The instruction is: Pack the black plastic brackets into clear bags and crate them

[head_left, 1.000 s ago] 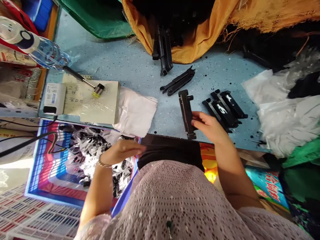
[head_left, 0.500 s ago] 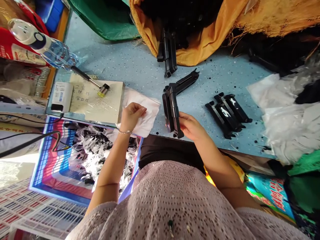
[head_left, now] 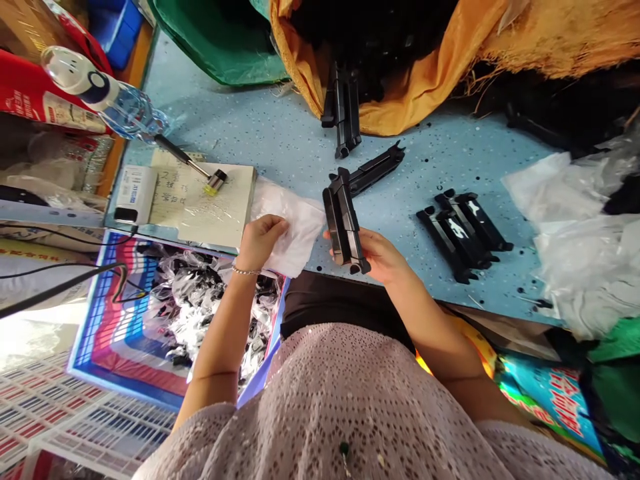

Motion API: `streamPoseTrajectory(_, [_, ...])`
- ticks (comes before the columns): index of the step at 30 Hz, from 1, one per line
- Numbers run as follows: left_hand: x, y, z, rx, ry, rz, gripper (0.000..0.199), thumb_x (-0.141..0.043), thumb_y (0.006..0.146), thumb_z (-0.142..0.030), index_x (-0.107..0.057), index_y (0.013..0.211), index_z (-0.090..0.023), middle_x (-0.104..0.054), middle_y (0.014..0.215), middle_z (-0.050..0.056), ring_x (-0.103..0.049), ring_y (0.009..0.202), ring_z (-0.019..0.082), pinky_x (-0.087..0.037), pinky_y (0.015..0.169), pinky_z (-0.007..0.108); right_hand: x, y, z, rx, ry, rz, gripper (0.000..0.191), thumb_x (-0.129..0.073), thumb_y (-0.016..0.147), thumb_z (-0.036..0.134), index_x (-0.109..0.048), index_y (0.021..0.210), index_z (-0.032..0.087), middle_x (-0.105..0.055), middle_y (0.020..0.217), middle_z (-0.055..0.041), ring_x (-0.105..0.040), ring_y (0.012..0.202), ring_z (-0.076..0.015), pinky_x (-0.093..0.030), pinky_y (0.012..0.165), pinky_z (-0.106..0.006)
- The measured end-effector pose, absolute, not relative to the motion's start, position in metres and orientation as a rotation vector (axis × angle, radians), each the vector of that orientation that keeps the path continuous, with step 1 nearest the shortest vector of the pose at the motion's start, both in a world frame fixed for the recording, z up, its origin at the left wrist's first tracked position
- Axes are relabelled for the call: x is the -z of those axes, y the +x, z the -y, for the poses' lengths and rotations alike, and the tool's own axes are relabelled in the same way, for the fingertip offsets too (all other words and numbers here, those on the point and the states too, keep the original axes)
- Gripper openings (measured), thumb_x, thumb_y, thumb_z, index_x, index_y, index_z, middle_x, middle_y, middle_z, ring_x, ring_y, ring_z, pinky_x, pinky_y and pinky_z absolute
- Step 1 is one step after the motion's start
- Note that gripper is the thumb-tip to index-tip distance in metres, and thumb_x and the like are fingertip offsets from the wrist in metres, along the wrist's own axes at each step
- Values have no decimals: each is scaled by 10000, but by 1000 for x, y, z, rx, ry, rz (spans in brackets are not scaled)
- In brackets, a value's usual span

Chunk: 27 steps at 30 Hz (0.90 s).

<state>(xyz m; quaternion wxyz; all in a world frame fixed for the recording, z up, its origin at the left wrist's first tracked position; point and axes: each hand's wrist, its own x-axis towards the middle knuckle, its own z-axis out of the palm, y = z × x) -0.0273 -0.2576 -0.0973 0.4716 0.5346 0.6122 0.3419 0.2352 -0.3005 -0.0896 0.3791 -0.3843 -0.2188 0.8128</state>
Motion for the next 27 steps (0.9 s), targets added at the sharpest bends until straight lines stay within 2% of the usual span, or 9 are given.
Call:
streamPoseTrajectory(5, [100,-9,268,-845,1219,-1428,181,-800,686,-274,-663,752,-173,-661,682,5,-585,601,119,-464,560,241,94,197,283,-2139,-885,512,271,-861,705,362,-754,900,207,-721,802,0,-652,686,-120,-582,687,-253])
streamPoseTrajectory(9, [98,-21,269,-1064,1230,-1436,246,-782,701,-224,-584,845,-200,-671,785,3,-645,722,123,-536,697,253,108,189,273,-2101,-926,481,251,-875,675,345,-729,800,184,-683,715,11,-608,621,-108,-540,599,-231])
streamPoseTrajectory(14, [89,-32,273,-1122,1401,-1498,184,-715,805,-199,-580,929,-208,-665,855,12,-645,791,123,-539,751,249,114,205,276,-2096,-983,480,288,-887,657,380,-725,769,169,-677,689,-2,-618,624,-131,-545,596,-253])
streamPoseTrajectory(17, [85,-27,280,-1084,1526,-1523,125,-667,864,-190,-597,965,-210,-681,899,24,-670,833,136,-564,781,270,103,220,286,-1943,-1040,502,278,-869,698,370,-745,860,181,-715,765,2,-640,663,-121,-542,607,-226])
streamPoseTrajectory(19, [82,-25,282,-1019,1738,-1559,100,-599,897,-149,-639,972,-202,-709,1013,63,-696,966,173,-582,885,331,94,232,296,-1879,-1036,522,280,-843,747,372,-748,948,201,-746,847,-6,-675,709,-130,-571,653,-235])
streamPoseTrajectory(21, [81,-26,281,-857,2015,-1560,224,-521,912,-102,-704,1011,-188,-718,1146,108,-686,1118,225,-563,1015,418,87,240,307,-2030,-958,553,300,-799,804,407,-736,1017,206,-765,902,-37,-716,739,-162,-604,675,-273])
streamPoseTrajectory(23, [83,-30,277,-711,2186,-1532,346,-479,919,-77,-732,1139,-160,-705,1249,152,-660,1220,273,-538,1089,481,88,240,316,-2322,-834,555,303,-752,843,424,-720,1036,193,-774,914,-72,-743,741,-196,-622,640,-299])
streamPoseTrajectory(25, [84,-34,273,-701,2221,-1523,434,-471,930,-73,-681,1306,-126,-676,1327,187,-639,1275,300,-544,1106,500,96,230,319,-2542,-743,472,252,-710,857,384,-709,997,173,-774,886,-80,-735,688,-181,-595,545,-251])
streamPoseTrajectory(27, [82,-35,275,-759,2231,-1503,504,-470,943,-64,-606,1424,-134,-627,1411,195,-614,1324,307,-549,1116,495,108,214,317,-2615,-706,327,204,-638,871,335,-700,945,155,-763,843,-67,-665,579,-116,-511,440,-173])
